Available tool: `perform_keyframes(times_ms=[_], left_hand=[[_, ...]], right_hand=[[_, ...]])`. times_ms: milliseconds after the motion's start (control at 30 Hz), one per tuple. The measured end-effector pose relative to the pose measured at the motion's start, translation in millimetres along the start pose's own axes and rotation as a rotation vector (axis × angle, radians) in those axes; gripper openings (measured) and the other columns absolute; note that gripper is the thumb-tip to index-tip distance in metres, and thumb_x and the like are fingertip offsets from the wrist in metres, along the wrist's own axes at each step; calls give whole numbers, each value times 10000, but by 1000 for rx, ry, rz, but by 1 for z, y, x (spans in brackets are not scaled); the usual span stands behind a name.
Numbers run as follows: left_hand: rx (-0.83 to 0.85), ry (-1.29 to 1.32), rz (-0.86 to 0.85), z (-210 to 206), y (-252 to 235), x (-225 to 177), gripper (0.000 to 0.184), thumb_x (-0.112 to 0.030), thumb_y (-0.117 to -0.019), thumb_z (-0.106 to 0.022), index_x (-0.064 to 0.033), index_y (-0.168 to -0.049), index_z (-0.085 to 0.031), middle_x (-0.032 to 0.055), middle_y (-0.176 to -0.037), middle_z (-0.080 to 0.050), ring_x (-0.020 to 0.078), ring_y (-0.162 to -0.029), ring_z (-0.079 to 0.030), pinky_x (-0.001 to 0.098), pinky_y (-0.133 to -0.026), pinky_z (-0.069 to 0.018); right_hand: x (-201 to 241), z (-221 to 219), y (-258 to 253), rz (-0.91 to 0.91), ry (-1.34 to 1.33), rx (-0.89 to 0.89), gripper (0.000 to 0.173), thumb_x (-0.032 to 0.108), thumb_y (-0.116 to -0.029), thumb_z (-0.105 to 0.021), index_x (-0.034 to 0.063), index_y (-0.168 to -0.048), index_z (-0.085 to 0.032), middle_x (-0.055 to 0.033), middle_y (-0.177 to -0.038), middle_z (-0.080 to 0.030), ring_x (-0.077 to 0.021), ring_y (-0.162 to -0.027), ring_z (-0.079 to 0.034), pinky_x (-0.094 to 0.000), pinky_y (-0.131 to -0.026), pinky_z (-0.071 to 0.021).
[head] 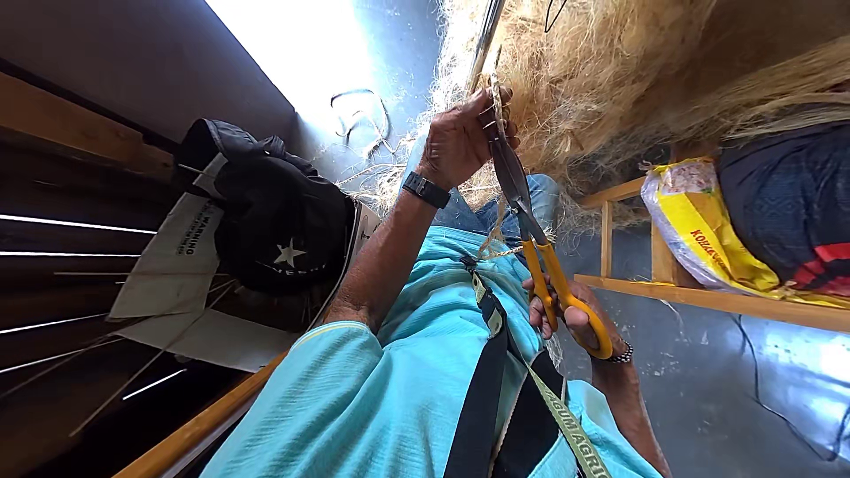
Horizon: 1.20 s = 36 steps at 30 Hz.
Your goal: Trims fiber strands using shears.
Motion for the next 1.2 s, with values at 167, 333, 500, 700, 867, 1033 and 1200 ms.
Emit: perform_keyframes(times_ms=[167,333,500,700,867,1033,1200], left_hand=[[48,-71,-99,4,6,-4,184,-99,-990,-483,-92,-1096,-634,57,-914,-697,180,-827,-693,374,-797,-600],[-55,-160,-194,10,9,-8,252,-56,-1000,-471,-5,-1214,-594,67,-871,-670,164,-733,-675,335,-707,-610],[-193,-194,-206,7,17,-7,342,-36,-998,-486,18,-1331,-542,72,-899,-655,142,-723,-648,304,-702,-595],[-262,-159,-187,-9,22,12,383,2,-1008,-490,16,-1389,-517,95,-953,-659,132,-727,-631,286,-685,-571],[-317,-130,-181,-16,20,27,372,16,-1014,-496,21,-1385,-528,123,-1041,-689,156,-828,-675,329,-784,-591],[-334,-163,-164,-17,20,34,366,19,-1003,-531,14,-1367,-561,118,-1065,-698,141,-820,-671,309,-767,-587],[-347,-195,-170,-16,22,36,357,25,-989,-551,10,-1344,-591,103,-992,-707,121,-761,-657,285,-709,-576]], right_hand=[[0,2,4,-21,14,24,873,756,-844,-626,20,-1310,-567,-33,-851,-725,-128,-638,-682,-269,-539,-583],[12,-1,17,-14,104,21,920,767,-812,-659,8,-1325,-578,-17,-866,-722,-101,-644,-658,-251,-541,-563],[23,0,16,48,594,-338,1060,824,-746,-660,-39,-1349,-533,-11,-937,-720,-70,-739,-660,-264,-635,-580],[6,11,-5,5,787,-569,1067,751,-704,-746,-63,-1363,-539,-60,-1020,-736,-111,-850,-702,-331,-748,-604],[0,7,-6,9,789,-580,1030,708,-712,-766,-60,-1360,-543,-62,-1038,-736,-114,-874,-703,-330,-766,-601],[-2,4,-10,-17,786,-607,1004,684,-715,-776,-55,-1357,-552,-61,-1001,-730,-121,-831,-699,-344,-744,-599],[-2,3,-14,-25,811,-624,995,695,-713,-773,-36,-1353,-562,-42,-936,-711,-115,-763,-664,-354,-701,-582]])
Point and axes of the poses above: each hand's wrist, its own y-axis away from the middle knuckle, its own z-axis out of the back of the hand, x = y × z, the point moved 4 cm from there along -y, towards the middle knuckle
